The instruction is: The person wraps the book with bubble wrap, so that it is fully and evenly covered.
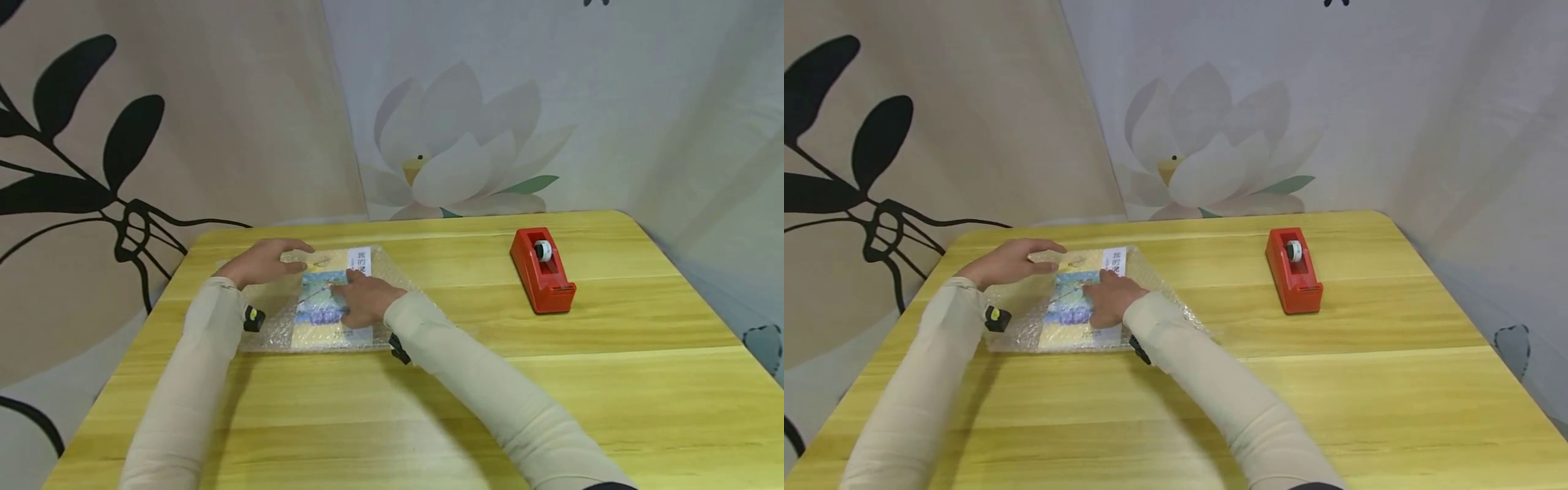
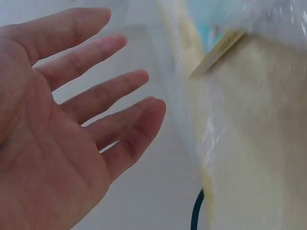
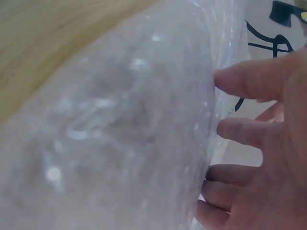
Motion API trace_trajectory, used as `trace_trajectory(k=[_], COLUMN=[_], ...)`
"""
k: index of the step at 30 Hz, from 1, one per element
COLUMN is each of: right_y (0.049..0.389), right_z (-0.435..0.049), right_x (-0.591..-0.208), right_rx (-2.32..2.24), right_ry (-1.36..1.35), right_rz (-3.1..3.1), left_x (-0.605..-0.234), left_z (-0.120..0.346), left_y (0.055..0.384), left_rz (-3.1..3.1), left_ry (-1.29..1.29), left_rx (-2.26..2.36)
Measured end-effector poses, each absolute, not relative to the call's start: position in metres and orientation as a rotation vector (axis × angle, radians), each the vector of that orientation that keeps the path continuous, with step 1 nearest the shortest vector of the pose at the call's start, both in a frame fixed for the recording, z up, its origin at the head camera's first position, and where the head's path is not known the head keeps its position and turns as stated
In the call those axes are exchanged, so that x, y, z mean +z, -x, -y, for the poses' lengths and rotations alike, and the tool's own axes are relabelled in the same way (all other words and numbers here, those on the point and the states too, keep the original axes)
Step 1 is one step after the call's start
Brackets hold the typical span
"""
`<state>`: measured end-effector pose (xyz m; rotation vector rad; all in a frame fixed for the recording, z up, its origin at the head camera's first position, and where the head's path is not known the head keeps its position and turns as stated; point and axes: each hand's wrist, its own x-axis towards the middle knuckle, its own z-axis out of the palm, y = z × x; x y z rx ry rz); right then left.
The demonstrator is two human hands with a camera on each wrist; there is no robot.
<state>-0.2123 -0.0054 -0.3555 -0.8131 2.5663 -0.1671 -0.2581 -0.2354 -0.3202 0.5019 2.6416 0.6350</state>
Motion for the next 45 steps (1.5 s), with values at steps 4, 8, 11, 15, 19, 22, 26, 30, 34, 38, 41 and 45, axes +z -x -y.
trace_trajectory(k=[4,8,11,15,19,22,26,30,34,38,41,45], right_y=[0.211,0.211,0.211,0.211,0.21,0.209,0.209,0.21,0.21,0.209,0.209,0.208], right_z=[0.006,0.005,0.005,0.005,0.005,0.005,0.004,0.005,0.004,0.003,0.003,0.002], right_x=[-0.355,-0.354,-0.354,-0.355,-0.357,-0.357,-0.356,-0.356,-0.357,-0.358,-0.359,-0.358], right_rx=[-0.148,-0.145,-0.146,-0.166,-0.188,-0.199,-0.214,-0.211,-0.203,-0.219,-0.24,-0.269], right_ry=[0.833,0.84,0.839,0.841,0.843,0.833,0.825,0.823,0.826,0.827,0.825,0.821], right_rz=[-2.582,-2.586,-2.591,-2.586,-2.578,-2.574,-2.569,-2.571,-2.574,-2.569,-2.567,-2.561], left_x=[-0.312,-0.315,-0.322,-0.333,-0.344,-0.352,-0.36,-0.364,-0.367,-0.369,-0.367,-0.361], left_z=[0.26,0.287,0.305,0.324,0.333,0.337,0.339,0.339,0.337,0.333,0.329,0.323], left_y=[0.247,0.24,0.234,0.228,0.224,0.222,0.222,0.223,0.221,0.218,0.216,0.215], left_rz=[-2.711,-2.797,-2.82,-2.806,-2.708,-2.634,-2.605,-2.572,-2.527,-2.505,-2.508,-2.545], left_ry=[-0.414,-0.238,-0.107,-0.016,0.027,0.025,-0.035,-0.098,-0.145,-0.178,-0.187,-0.197], left_rx=[0.708,0.773,0.852,0.941,1.028,1.102,1.161,1.206,1.234,1.233,1.23,1.209])
